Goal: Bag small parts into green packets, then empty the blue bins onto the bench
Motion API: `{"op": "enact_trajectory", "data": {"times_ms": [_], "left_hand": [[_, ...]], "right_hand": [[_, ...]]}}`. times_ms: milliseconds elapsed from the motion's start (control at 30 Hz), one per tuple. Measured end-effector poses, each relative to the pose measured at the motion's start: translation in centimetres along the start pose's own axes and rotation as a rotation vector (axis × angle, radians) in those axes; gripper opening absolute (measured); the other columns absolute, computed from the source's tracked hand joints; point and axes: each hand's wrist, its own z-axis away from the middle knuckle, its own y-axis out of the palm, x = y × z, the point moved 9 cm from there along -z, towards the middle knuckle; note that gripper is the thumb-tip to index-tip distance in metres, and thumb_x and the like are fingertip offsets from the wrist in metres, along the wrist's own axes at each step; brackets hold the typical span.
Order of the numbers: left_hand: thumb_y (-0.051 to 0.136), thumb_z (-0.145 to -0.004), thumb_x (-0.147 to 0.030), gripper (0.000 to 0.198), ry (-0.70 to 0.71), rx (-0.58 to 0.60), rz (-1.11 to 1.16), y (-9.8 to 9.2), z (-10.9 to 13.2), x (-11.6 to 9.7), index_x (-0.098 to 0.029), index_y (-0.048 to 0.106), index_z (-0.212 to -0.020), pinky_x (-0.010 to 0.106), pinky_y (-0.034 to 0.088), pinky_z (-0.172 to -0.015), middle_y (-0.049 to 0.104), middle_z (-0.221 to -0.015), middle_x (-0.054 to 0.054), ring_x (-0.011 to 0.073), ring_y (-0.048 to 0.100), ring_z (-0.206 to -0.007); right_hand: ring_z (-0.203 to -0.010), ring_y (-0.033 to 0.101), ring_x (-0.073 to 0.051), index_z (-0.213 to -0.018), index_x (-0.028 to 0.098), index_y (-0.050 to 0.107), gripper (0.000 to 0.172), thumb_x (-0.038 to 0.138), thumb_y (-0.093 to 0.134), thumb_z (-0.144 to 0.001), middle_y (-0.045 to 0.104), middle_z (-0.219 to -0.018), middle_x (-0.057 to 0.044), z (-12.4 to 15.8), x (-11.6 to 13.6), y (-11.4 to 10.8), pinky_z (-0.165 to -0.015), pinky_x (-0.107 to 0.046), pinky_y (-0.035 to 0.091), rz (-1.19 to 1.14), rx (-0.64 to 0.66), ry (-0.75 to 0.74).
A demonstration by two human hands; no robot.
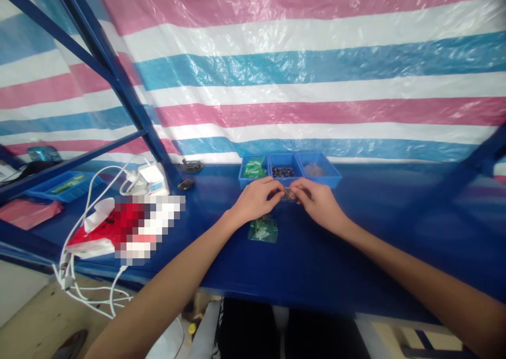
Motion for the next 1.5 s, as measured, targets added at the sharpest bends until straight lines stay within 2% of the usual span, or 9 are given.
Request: {"op": "enact_trajectory", "data": {"times_ms": [300,433,533,667,800,967,1100,1300,1500], "left_hand": [[0.057,-0.098,-0.02,0.011,0.022,-0.008,0.025,0.2,-0.1,-0.5,-0.018,0.066,-0.093,0.026,0.043,-0.069,0.061,-0.084,0.0,0.0132,0.058,-0.075],[0.054,-0.099,-0.021,0.012,0.024,-0.029,0.007,-0.1,-0.1,-0.7,-0.018,0.063,-0.092,0.026,0.043,-0.069,0.06,-0.085,0.0,0.0129,0.056,-0.075],[0.054,-0.099,-0.022,0.013,0.028,-0.041,0.006,-0.2,-0.1,-0.9,-0.018,0.062,-0.09,0.027,0.045,-0.071,0.06,-0.086,0.001,0.0134,0.057,-0.077],[0.055,-0.098,-0.023,0.01,0.007,-0.051,0.01,-0.1,0.0,-0.7,-0.021,0.062,-0.105,0.029,0.048,-0.074,0.062,-0.088,0.001,0.0152,0.06,-0.078],[0.06,-0.093,-0.02,0.039,0.001,-0.074,0.024,-0.4,0.0,-0.5,-0.023,0.053,-0.13,0.031,0.052,-0.077,0.064,-0.101,0.003,0.0163,0.062,-0.081],[0.064,-0.09,-0.016,0.039,0.036,0.0,-0.001,0.1,0.0,-1.0,-0.025,0.057,-0.126,0.031,0.054,-0.081,0.061,-0.116,0.004,0.0142,0.063,-0.082],[0.06,-0.095,-0.017,0.025,0.036,0.01,-0.019,0.3,0.1,-1.0,-0.023,0.062,-0.119,0.03,0.053,-0.08,0.061,-0.111,0.004,0.0146,0.063,-0.084],[0.054,-0.101,-0.022,0.013,0.044,-0.04,-0.028,0.0,-0.1,-0.9,-0.021,0.065,-0.108,0.028,0.05,-0.076,0.061,-0.105,0.004,0.0155,0.063,-0.088],[0.051,-0.102,-0.021,0.013,0.027,-0.11,-0.034,-0.7,-0.1,-0.7,-0.019,0.063,-0.1,0.029,0.048,-0.078,0.061,-0.098,0.004,0.0162,0.061,-0.088]], "right_hand": [[-0.076,0.072,-0.022,-0.093,0.022,0.066,0.021,0.042,0.063,-0.092,0.074,-0.081,-0.004,0.0,-1.2,1.1,-0.077,-0.036,0.056,-0.244,0.041,0.103],[-0.085,0.074,-0.025,-0.094,0.022,0.068,0.021,0.041,0.069,-0.085,0.077,-0.089,-0.007,-0.1,-1.3,0.9,-0.08,-0.038,0.057,-0.238,0.036,0.119],[-0.082,0.073,-0.025,-0.086,0.022,0.068,0.02,0.042,0.069,-0.085,0.076,-0.085,-0.006,-0.2,-1.2,0.8,-0.078,-0.039,0.057,-0.203,0.059,0.11],[-0.075,0.07,-0.023,-0.082,0.021,0.068,0.023,0.044,0.069,-0.085,0.073,-0.078,-0.005,-0.4,-1.1,0.4,-0.074,-0.038,0.055,-0.226,0.061,0.102],[-0.068,0.066,-0.02,-0.085,0.02,0.067,0.03,0.05,0.074,-0.084,0.07,-0.075,-0.004,-0.5,-1.8,0.1,-0.066,-0.035,0.055,-0.301,0.032,0.151],[-0.073,0.07,-0.022,-0.099,0.019,0.066,0.04,0.048,0.082,-0.077,0.073,-0.076,-0.005,-0.4,-2.6,0.2,-0.069,-0.036,0.059,-0.436,0.01,0.269],[-0.073,0.07,-0.021,-0.108,0.018,0.063,0.047,0.046,0.083,-0.077,0.073,-0.075,-0.004,-0.1,-2.7,0.4,-0.071,-0.037,0.059,-0.481,0.019,0.333],[-0.076,0.07,-0.02,-0.108,0.018,0.063,0.033,0.041,0.073,-0.086,0.073,-0.081,-0.006,-0.2,-3.1,1.0,-0.066,-0.034,0.059,-0.447,0.059,0.305],[-0.08,0.069,-0.022,-0.099,0.02,0.068,0.018,0.032,0.064,-0.087,0.073,-0.096,-0.009,-0.7,-2.8,0.2,-0.061,-0.034,0.058,-0.203,0.026,0.149]]}}
